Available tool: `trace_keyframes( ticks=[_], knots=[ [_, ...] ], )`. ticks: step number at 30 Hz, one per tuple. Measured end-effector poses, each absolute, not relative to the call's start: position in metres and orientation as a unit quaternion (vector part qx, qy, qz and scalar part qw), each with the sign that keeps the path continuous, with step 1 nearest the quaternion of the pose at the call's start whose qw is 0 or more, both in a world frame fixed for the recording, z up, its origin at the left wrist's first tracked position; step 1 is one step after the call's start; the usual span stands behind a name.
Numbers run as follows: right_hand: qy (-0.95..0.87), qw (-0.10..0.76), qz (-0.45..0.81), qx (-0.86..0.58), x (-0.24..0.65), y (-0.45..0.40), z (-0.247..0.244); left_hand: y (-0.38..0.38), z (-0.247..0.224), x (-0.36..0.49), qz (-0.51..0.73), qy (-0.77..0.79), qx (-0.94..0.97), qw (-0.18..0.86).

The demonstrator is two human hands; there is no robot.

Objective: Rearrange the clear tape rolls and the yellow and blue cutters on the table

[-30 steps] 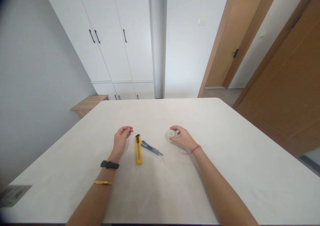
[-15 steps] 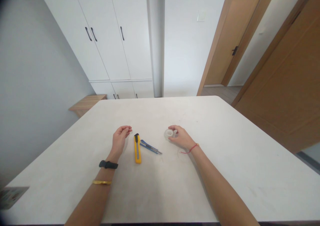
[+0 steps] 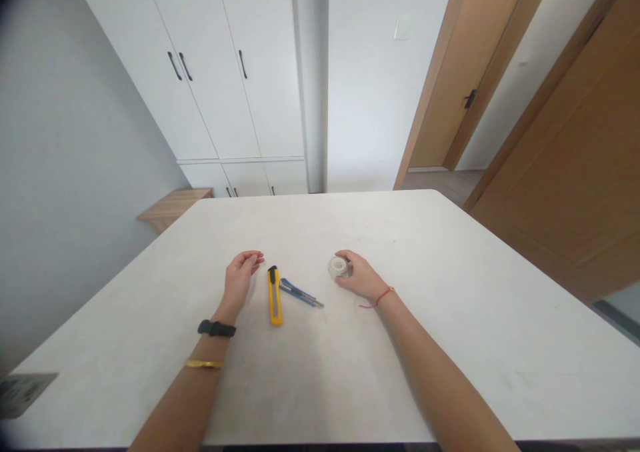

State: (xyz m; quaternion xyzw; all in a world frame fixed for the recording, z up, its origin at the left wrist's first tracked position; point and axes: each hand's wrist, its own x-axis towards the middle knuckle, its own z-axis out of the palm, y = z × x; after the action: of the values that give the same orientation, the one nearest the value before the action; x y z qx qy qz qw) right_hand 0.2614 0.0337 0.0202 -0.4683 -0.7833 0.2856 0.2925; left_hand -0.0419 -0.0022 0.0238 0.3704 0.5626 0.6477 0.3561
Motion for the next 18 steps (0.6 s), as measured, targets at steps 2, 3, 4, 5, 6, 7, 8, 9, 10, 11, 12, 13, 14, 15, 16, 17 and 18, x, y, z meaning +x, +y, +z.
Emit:
trace_keyframes(
  ticks=[2, 3, 4, 5, 6, 7, 8, 9, 10, 11, 12, 13, 14, 15, 16, 17, 18],
  knots=[
    [-0.783, 0.292, 0.288, -0.468, 0.262, 0.035, 0.017, -0.002, 0.024, -0.042, 0.648, 0.563, 0.371, 0.354],
    [-0.783, 0.291, 0.290, -0.467, 0.263, 0.035, 0.017, -0.002, 0.024, -0.042, 0.648, 0.563, 0.372, 0.354],
    [-0.784, 0.290, 0.291, -0.465, 0.265, 0.036, 0.017, -0.003, 0.024, -0.042, 0.647, 0.563, 0.373, 0.354],
    [-0.786, 0.291, 0.287, -0.464, 0.266, 0.036, 0.019, -0.003, 0.024, -0.042, 0.646, 0.564, 0.373, 0.354],
    [-0.788, 0.297, 0.275, -0.464, 0.267, 0.035, 0.023, -0.003, 0.024, -0.042, 0.646, 0.564, 0.373, 0.354],
    [-0.789, 0.311, 0.256, -0.464, 0.268, 0.033, 0.028, -0.003, 0.024, -0.042, 0.646, 0.565, 0.372, 0.354],
    [-0.788, 0.332, 0.229, -0.465, 0.266, 0.030, 0.034, -0.003, 0.024, -0.041, 0.647, 0.565, 0.371, 0.353],
    [-0.785, 0.356, 0.200, -0.465, 0.263, 0.025, 0.041, -0.003, 0.024, -0.041, 0.646, 0.566, 0.371, 0.352],
    [-0.785, 0.375, 0.174, -0.462, 0.257, 0.020, 0.048, -0.003, 0.023, -0.041, 0.644, 0.567, 0.374, 0.351],
    [-0.788, 0.385, 0.158, -0.455, 0.249, 0.013, 0.054, -0.003, 0.023, -0.041, 0.641, 0.569, 0.379, 0.350],
    [-0.801, 0.374, 0.153, -0.441, 0.237, 0.006, 0.057, -0.003, 0.023, -0.041, 0.636, 0.570, 0.385, 0.349],
    [-0.824, 0.340, 0.159, -0.425, 0.225, -0.002, 0.059, -0.003, 0.022, -0.042, 0.631, 0.571, 0.392, 0.349],
    [-0.844, 0.299, 0.161, -0.415, 0.211, -0.009, 0.058, -0.003, 0.022, -0.042, 0.626, 0.573, 0.398, 0.348],
    [-0.860, 0.257, 0.150, -0.415, 0.198, -0.016, 0.056, -0.003, 0.023, -0.042, 0.621, 0.576, 0.403, 0.347],
    [-0.872, 0.217, 0.132, -0.418, 0.185, -0.022, 0.053, -0.003, 0.023, -0.042, 0.616, 0.579, 0.408, 0.345],
    [-0.879, 0.183, 0.113, -0.425, 0.174, -0.027, 0.049, -0.004, 0.023, -0.041, 0.611, 0.582, 0.414, 0.341],
    [-0.883, 0.155, 0.095, -0.433, 0.166, -0.030, 0.045, -0.005, 0.024, -0.041, 0.605, 0.586, 0.422, 0.336]
  ],
)
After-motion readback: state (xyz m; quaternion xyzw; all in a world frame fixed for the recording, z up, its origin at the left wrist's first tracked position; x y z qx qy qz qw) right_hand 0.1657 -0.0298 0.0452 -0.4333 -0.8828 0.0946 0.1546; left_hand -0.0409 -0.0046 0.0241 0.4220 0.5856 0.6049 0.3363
